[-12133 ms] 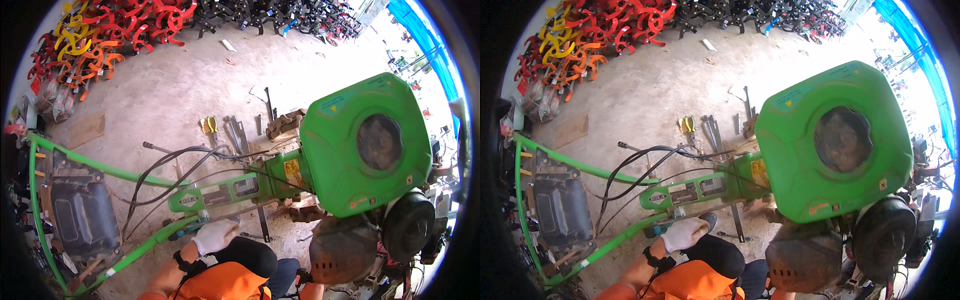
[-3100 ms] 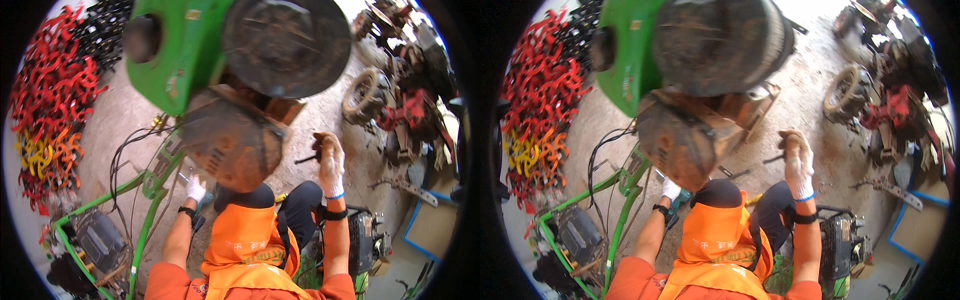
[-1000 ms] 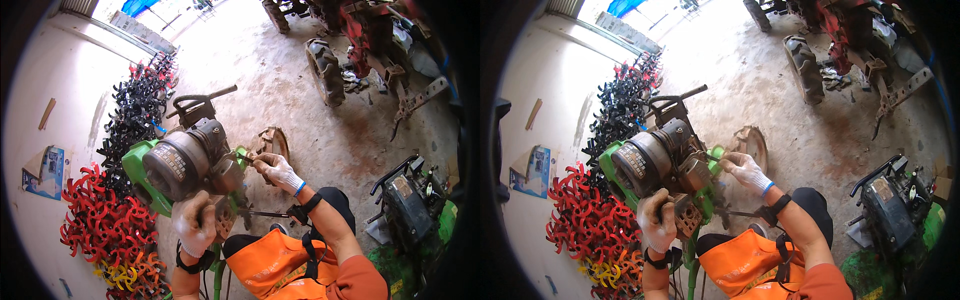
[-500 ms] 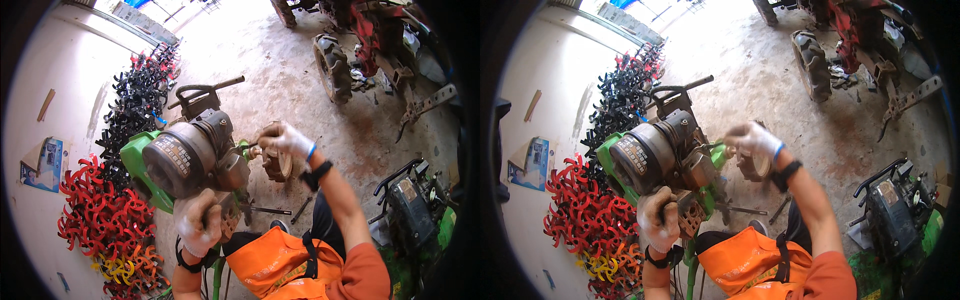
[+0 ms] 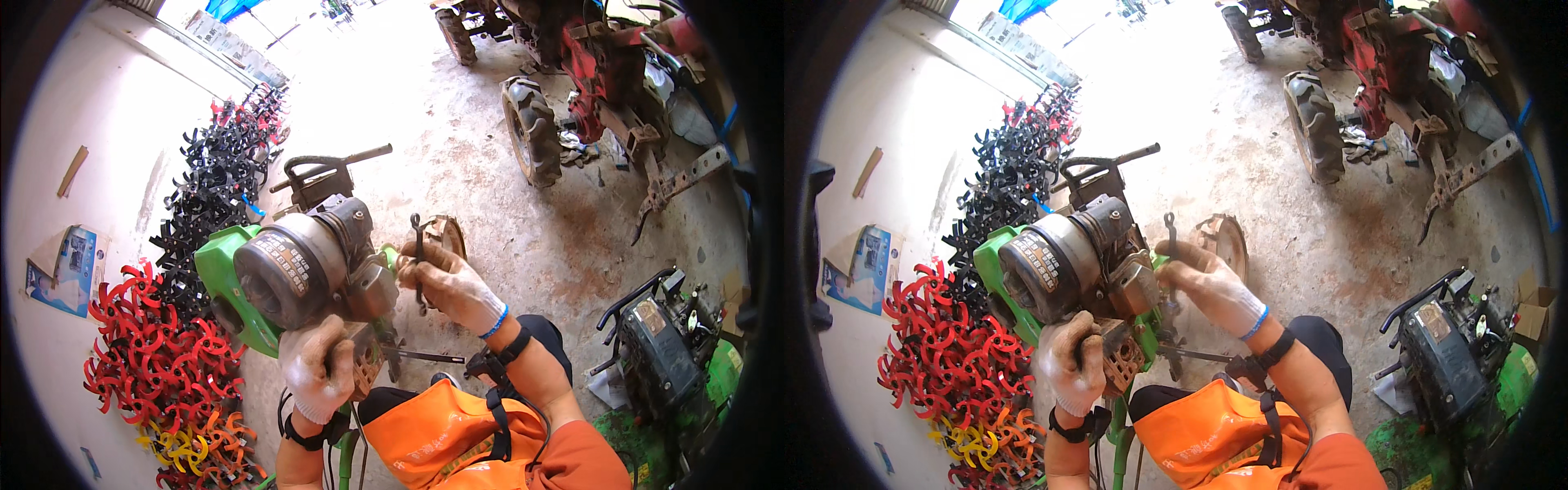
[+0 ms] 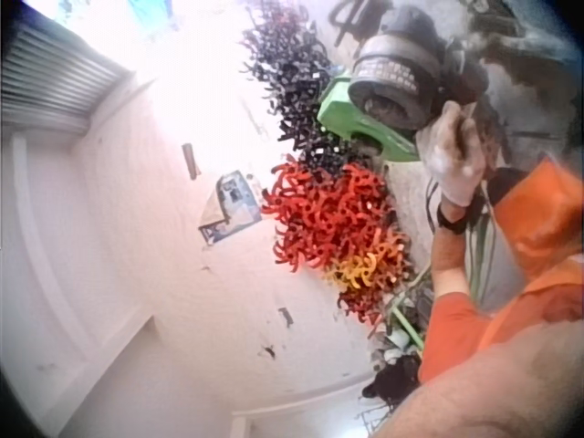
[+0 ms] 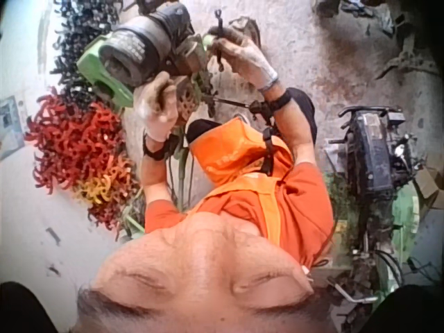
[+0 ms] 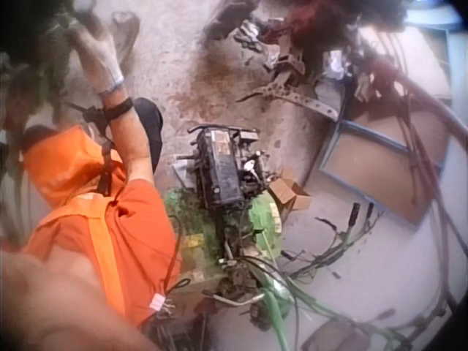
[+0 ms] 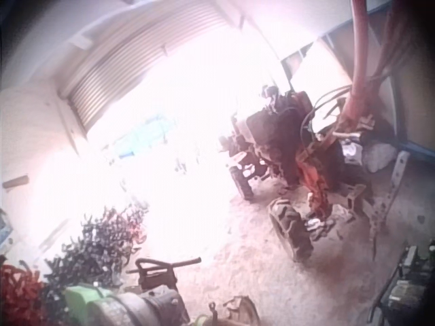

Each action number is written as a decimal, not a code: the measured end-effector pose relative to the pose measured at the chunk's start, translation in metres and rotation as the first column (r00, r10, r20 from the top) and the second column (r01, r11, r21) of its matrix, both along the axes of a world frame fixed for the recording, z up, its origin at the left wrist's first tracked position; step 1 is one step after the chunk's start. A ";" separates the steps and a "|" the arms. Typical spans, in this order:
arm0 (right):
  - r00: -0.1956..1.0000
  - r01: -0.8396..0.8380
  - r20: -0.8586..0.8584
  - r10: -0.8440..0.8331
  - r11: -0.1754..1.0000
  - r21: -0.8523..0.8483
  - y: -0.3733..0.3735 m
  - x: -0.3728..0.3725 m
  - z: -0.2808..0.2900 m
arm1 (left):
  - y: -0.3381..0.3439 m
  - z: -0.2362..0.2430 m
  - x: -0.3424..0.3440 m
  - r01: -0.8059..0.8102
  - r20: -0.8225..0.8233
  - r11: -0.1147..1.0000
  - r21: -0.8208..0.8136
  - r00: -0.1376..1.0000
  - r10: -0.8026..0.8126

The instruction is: The person works on a green walk-behind tractor engine, using a wrench to tighten bolts on the engine casing and adjusting components. The person repositions the tractor and continues tightening fasteners on the engine.

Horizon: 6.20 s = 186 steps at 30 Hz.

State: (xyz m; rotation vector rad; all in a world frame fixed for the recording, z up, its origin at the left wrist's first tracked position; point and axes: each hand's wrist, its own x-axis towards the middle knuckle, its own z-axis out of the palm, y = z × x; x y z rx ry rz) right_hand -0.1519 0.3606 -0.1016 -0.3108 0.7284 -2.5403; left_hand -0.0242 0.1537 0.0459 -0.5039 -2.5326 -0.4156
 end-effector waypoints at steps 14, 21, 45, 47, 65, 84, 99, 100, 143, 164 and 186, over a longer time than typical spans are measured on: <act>0.988 0.121 0.077 -0.134 0.981 0.153 0.006 -0.005 -0.014 | -0.002 -0.004 0.001 0.008 -0.041 1.000 -0.009 0.999 -0.009; 0.993 0.026 -0.114 -0.011 0.990 0.138 0.003 -0.025 -0.003 | -0.001 -0.003 0.000 0.019 -0.058 1.000 -0.018 0.998 -0.020; 0.902 -0.081 -0.420 0.096 0.995 0.052 -0.050 -0.082 -0.044 | -0.002 -0.016 0.017 -0.130 0.006 0.991 -0.010 0.991 0.130; 0.900 -0.087 -0.422 0.111 0.993 0.076 -0.050 -0.085 -0.040 | -0.004 -0.017 0.018 -0.134 -0.009 0.991 -0.001 0.991 0.134; 0.906 0.017 -0.423 -0.020 1.000 -0.010 -0.074 -0.097 -0.048 | 0.002 -0.017 0.016 -0.128 -0.002 0.992 0.002 0.992 0.128; 0.921 0.302 -0.367 -0.128 0.830 0.469 -0.049 -0.078 0.028 | 0.002 -0.006 0.008 -0.093 0.059 0.996 -0.008 0.994 0.093; 0.973 0.056 -0.231 -0.029 0.992 0.109 -0.068 -0.102 -0.017 | -0.007 -0.010 0.009 -0.038 0.024 0.999 -0.024 0.999 0.039; 0.977 0.040 -0.214 -0.018 0.994 0.102 -0.067 -0.104 -0.018 | -0.007 -0.010 0.008 -0.027 0.030 0.999 -0.020 0.999 0.027; 0.905 0.145 -0.418 0.078 0.868 0.475 -0.042 -0.041 0.024 | 0.048 0.028 -0.045 -0.114 0.587 0.971 -0.212 0.780 0.219; 0.498 0.680 -0.726 0.475 0.305 0.666 -0.051 -0.051 0.060 | 0.044 0.020 -0.034 -0.124 0.353 0.990 -0.069 0.925 0.140; 0.115 0.820 -0.774 0.622 0.380 0.428 -0.011 -0.033 0.079 | 0.039 0.015 -0.030 0.034 0.102 0.975 0.218 0.993 -0.057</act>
